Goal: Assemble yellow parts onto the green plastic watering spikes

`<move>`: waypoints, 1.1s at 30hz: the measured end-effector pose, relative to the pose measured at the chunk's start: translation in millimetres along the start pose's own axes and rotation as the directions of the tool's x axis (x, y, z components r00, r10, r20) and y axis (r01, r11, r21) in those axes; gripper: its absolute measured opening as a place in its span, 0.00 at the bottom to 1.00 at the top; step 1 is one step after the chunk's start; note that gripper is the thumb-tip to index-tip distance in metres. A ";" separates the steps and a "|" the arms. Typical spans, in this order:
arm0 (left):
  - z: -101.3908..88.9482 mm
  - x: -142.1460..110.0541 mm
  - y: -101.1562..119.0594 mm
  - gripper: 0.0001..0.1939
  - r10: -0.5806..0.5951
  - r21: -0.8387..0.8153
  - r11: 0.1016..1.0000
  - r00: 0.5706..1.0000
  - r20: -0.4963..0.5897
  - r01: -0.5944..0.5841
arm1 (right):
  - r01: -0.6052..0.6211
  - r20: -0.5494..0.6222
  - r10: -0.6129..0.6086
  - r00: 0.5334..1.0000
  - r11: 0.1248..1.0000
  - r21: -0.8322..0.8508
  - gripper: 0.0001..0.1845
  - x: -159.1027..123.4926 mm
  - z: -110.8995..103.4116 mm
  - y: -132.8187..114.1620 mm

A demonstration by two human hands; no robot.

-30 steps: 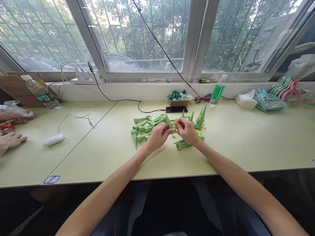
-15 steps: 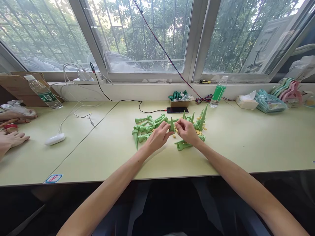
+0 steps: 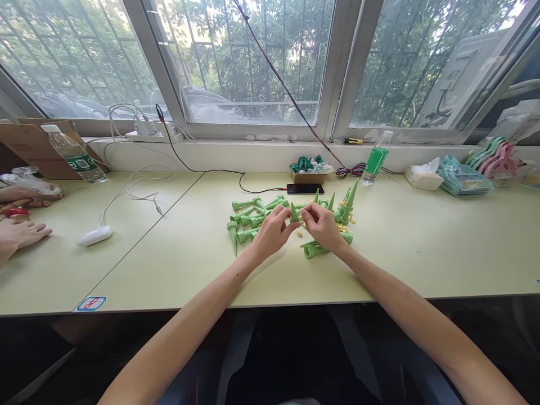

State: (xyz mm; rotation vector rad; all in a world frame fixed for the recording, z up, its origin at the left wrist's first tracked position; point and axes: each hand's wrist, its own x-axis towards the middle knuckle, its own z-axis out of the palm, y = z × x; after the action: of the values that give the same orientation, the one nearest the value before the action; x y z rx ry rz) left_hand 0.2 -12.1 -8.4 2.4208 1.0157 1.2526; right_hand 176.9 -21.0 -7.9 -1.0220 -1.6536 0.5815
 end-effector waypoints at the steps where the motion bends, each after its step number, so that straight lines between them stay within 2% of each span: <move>1: -0.8 0.7 1.9 0.13 -0.031 -0.021 0.999 1.000 0.000 0.031 | 0.003 -0.006 -0.003 1.000 1.000 0.000 0.17 -0.1 -0.1 0.2; 4: -4.7 2.5 8.4 0.17 -0.162 -0.137 0.976 0.986 0.046 0.167 | 0.007 -0.021 -0.006 1.000 1.000 0.009 0.16 -0.2 -0.7 0.8; 6: -7.2 3.3 11.3 0.20 -0.260 -0.251 0.927 0.959 0.112 0.280 | 0.004 -0.030 -0.003 1.000 1.000 0.019 0.16 -0.2 -0.9 1.1; 11: -8.4 5.6 12.4 0.26 -0.383 -0.494 0.716 0.869 0.313 0.493 | 0.005 -0.037 -0.004 0.999 1.000 0.013 0.17 -0.1 -0.6 1.9; 14: -9.4 7.2 14.8 0.26 -0.439 -0.557 0.602 0.820 0.368 0.572 | 0.014 -0.032 -0.015 0.999 1.000 -0.006 0.17 -0.3 -0.9 1.8; 17: -12.1 8.0 17.0 0.24 -0.461 -0.549 0.545 0.773 0.436 0.634 | 0.030 -0.026 -0.031 0.999 0.999 -0.023 0.16 -1.0 -1.4 0.1; 23: -13.7 7.3 11.4 0.25 -0.485 -0.494 0.388 0.628 0.609 0.778 | 0.040 0.000 -0.040 0.999 0.998 -0.040 0.17 -2.4 -2.1 -3.5; 28: -14.9 7.0 9.0 0.30 -0.422 -0.486 0.251 0.546 0.723 0.837 | 0.035 0.008 -0.035 0.999 0.999 -0.022 0.18 -2.9 -2.2 -4.7; 30: -15.9 6.9 8.1 0.30 -0.373 -0.489 0.188 0.523 0.767 0.852 | 0.032 0.017 -0.032 0.999 0.999 -0.009 0.18 -3.1 -2.4 -5.5; 33: -16.2 6.2 5.1 0.28 -0.352 -0.511 0.134 0.522 0.777 0.849 | 0.027 0.025 -0.027 0.999 1.000 0.009 0.18 -3.2 -2.8 -6.6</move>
State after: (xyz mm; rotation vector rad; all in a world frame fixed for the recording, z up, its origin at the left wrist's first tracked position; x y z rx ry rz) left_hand -7.7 -13.4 7.9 1.0609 0.7622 0.4926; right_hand 177.5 -27.5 -3.5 -0.9882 -1.6825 0.5855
